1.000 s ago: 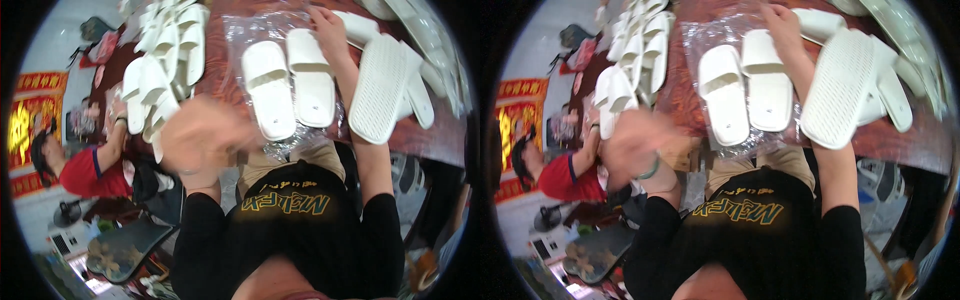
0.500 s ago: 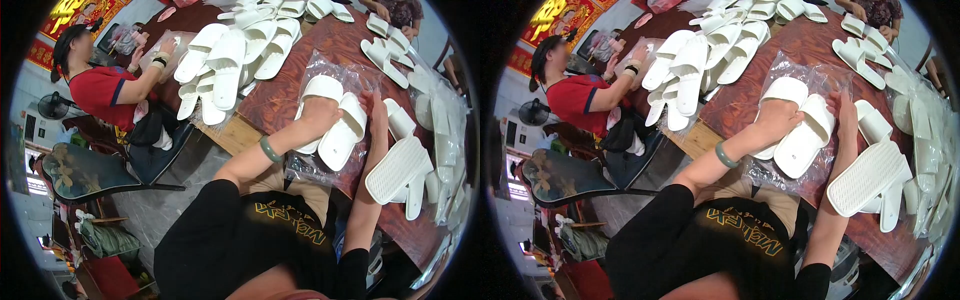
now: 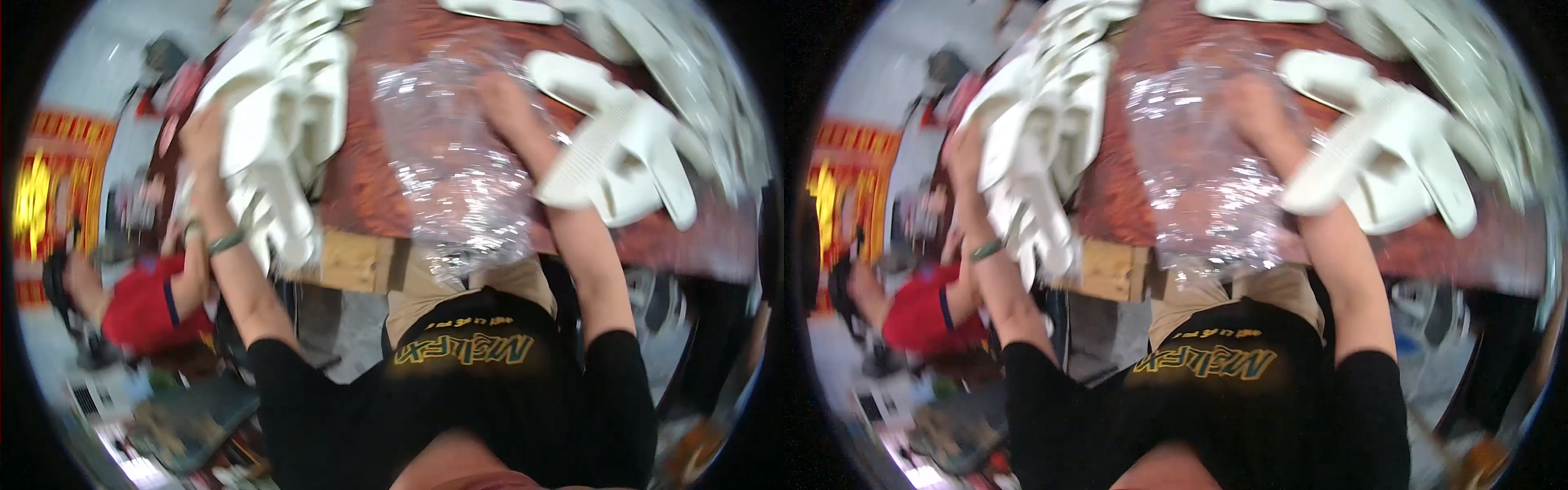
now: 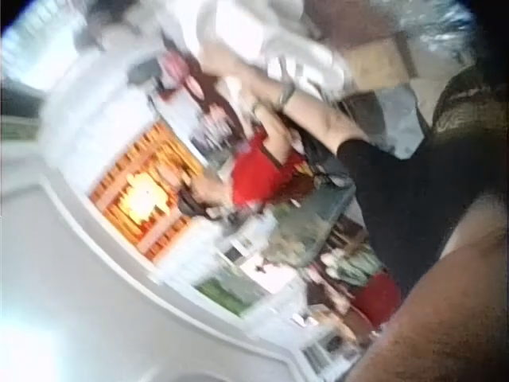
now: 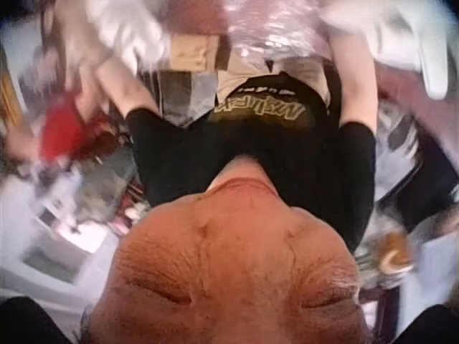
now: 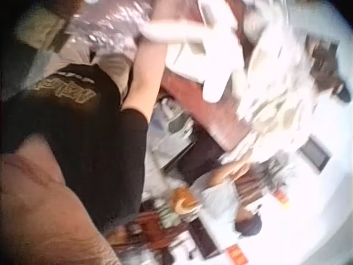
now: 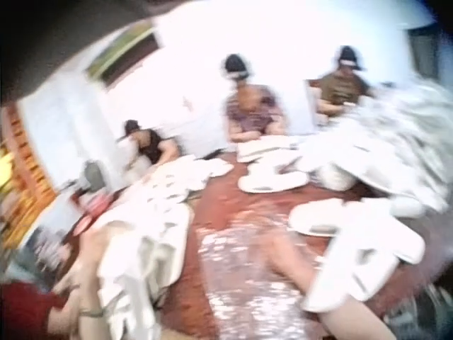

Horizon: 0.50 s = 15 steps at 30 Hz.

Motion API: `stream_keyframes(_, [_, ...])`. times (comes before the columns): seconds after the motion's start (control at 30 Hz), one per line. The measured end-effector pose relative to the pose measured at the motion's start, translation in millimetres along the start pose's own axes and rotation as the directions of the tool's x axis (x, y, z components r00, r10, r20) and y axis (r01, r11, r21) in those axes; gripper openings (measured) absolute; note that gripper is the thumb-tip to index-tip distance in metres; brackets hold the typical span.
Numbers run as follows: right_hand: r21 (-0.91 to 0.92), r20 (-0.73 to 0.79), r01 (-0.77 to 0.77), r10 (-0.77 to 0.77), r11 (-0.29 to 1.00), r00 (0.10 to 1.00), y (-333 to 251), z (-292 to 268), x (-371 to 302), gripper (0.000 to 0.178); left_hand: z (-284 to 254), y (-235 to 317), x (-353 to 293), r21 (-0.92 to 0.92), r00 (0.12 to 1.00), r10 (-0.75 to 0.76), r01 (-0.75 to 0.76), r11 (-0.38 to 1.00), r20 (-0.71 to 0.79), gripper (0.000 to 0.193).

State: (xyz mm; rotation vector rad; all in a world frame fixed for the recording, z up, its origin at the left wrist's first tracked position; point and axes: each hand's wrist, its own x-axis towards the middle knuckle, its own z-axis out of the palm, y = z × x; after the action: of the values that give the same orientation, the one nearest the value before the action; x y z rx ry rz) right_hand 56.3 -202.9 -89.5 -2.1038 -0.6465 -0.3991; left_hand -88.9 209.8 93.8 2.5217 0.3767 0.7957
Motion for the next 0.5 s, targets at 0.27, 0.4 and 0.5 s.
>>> stream_keyframes(0.27, [-0.249, -0.175, 0.378, -0.426, 0.892, 0.888, -20.9, 3.9, -9.2, 0.013, 2.2, -89.4, -9.6, 0.336, 0.988, -0.154, 0.156, 0.929, -0.032, 0.044])
stream_keyframes(0.4, [-0.195, -0.148, 0.342, -0.372, 0.919, 0.916, -29.2, -5.4, -12.0, 0.012, 3.5, 67.7, -56.3, 0.297, 0.949, -0.027, 0.125, 0.947, -0.313, 0.04])
stream_keyframes(0.5, [-0.169, -0.11, 0.334, -0.355, 0.927, 0.928, -39.2, -3.1, -6.9, 0.012, 6.3, 145.3, -78.0, -0.017, 0.935, 0.174, -0.189, 0.982, -0.308, 0.02])
